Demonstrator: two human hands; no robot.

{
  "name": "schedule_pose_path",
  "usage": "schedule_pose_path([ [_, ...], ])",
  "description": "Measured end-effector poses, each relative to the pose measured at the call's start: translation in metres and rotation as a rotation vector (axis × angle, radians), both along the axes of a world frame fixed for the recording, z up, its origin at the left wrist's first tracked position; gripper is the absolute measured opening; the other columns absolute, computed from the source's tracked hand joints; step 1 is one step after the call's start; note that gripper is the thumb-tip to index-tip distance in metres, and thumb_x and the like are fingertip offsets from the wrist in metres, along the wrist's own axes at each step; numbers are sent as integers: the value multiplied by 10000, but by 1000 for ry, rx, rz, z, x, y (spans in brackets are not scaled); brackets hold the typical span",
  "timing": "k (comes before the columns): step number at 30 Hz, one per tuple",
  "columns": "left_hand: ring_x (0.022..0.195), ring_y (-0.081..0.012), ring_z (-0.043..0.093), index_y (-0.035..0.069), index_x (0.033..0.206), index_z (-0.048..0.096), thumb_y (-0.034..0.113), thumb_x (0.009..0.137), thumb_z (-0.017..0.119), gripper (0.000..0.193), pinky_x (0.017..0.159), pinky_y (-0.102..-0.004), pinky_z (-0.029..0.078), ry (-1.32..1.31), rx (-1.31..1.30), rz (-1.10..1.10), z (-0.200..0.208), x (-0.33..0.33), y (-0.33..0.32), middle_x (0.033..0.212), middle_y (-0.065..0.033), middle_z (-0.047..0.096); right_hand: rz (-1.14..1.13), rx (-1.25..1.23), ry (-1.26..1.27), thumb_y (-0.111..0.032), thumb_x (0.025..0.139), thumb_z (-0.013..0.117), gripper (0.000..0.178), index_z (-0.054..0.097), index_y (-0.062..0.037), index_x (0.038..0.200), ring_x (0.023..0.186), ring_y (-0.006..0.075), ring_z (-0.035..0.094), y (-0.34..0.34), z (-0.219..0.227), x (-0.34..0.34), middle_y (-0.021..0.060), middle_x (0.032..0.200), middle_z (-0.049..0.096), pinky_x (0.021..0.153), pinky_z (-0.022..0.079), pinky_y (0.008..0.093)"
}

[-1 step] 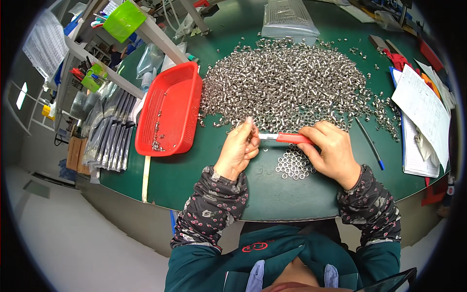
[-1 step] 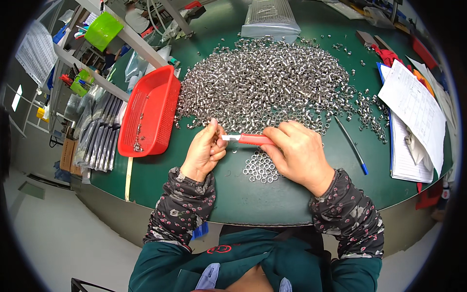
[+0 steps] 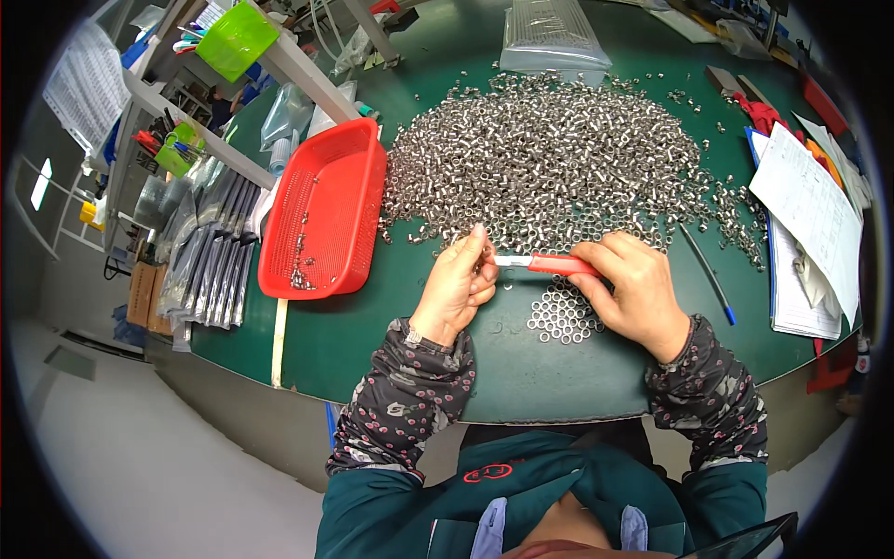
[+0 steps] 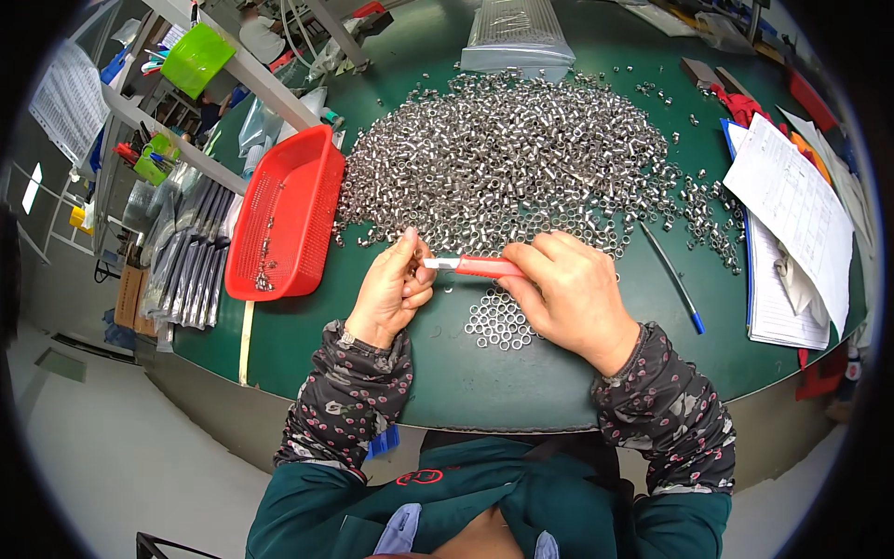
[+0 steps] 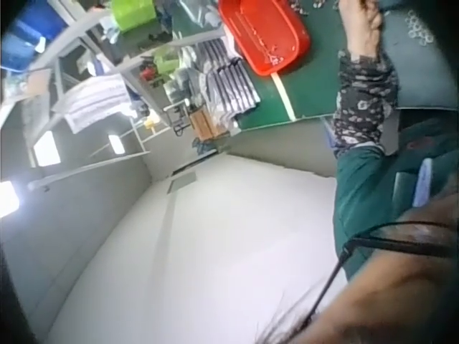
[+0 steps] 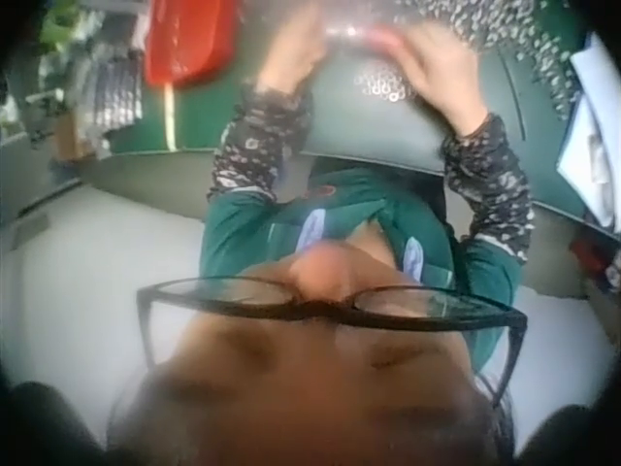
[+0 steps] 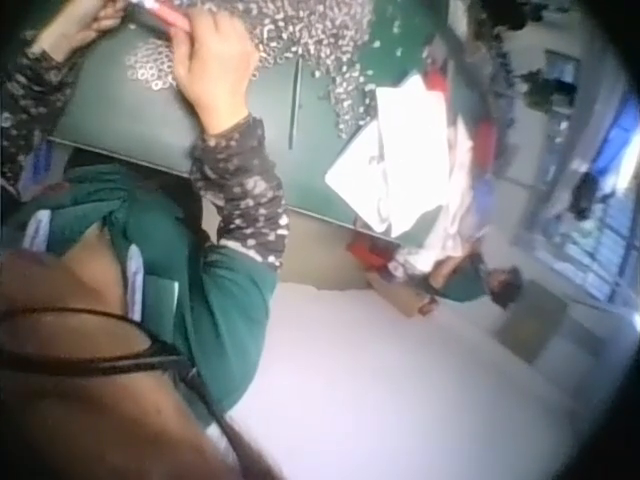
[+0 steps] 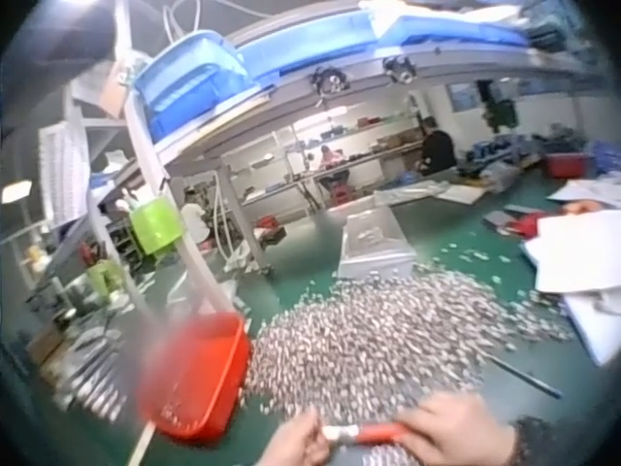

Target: Using pliers to assemble small metal components at a workbench.

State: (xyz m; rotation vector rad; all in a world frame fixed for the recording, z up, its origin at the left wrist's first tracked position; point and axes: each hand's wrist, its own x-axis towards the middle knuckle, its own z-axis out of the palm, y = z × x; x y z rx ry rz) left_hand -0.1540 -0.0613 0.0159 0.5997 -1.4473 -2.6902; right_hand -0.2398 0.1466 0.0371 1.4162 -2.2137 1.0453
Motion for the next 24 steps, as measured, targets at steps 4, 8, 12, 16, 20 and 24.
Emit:
schedule_pose_path([
  [4, 387, -27, 250, 66, 762, 487, 350, 937, 421, 340, 332, -171, 196, -6, -56, -19, 0, -1, 2, 567, -2, 446, -6, 21, -42, -181, 721, 663, 202, 609, -54, 869, 620, 247, 550, -1, 0, 1, 73, 670, 532, 539, 444, 352],
  [8, 382, -26, 243, 67, 753, 489, 342, 936, 428, 335, 331, -170, 195, -11, -116, -45, 0, -1, 4, 545, 5, 425, -8, 41, -68, -191, 727, 659, 196, 612, -61, 867, 629, 248, 559, -1, -4, 1, 74, 678, 542, 541, 449, 354],
  [12, 378, -28, 232, 67, 736, 479, 337, 932, 440, 336, 332, -170, 195, -30, -133, -54, 2, 0, 6, 540, 3, 409, 4, 50, -127, -195, 728, 658, 185, 617, -69, 857, 630, 248, 560, -1, -7, -1, 73, 677, 540, 543, 450, 356],
  [16, 378, -31, 223, 68, 713, 454, 334, 928, 450, 342, 331, -172, 194, -79, -154, -66, 6, -1, 7, 531, -3, 390, -14, 33, -34, -178, 716, 665, 181, 612, -69, 851, 629, 246, 550, -1, -6, 0, 67, 665, 524, 543, 445, 353],
  [20, 381, -30, 219, 75, 690, 428, 337, 934, 431, 359, 331, -173, 187, -127, -143, -71, 9, 0, 6, 528, -3, 376, -15, 38, 44, -150, 695, 676, 193, 603, -63, 851, 627, 244, 538, -2, -3, 1, 61, 658, 513, 544, 441, 347],
  [24, 384, -30, 214, 80, 678, 413, 345, 942, 407, 373, 329, -173, 183, -47, -70, -133, 5, -2, -1, 530, -2, 367, -47, -55, 83, -123, 686, 677, 198, 593, -56, 852, 622, 244, 528, -2, -2, -5, 63, 664, 511, 541, 431, 341],
])
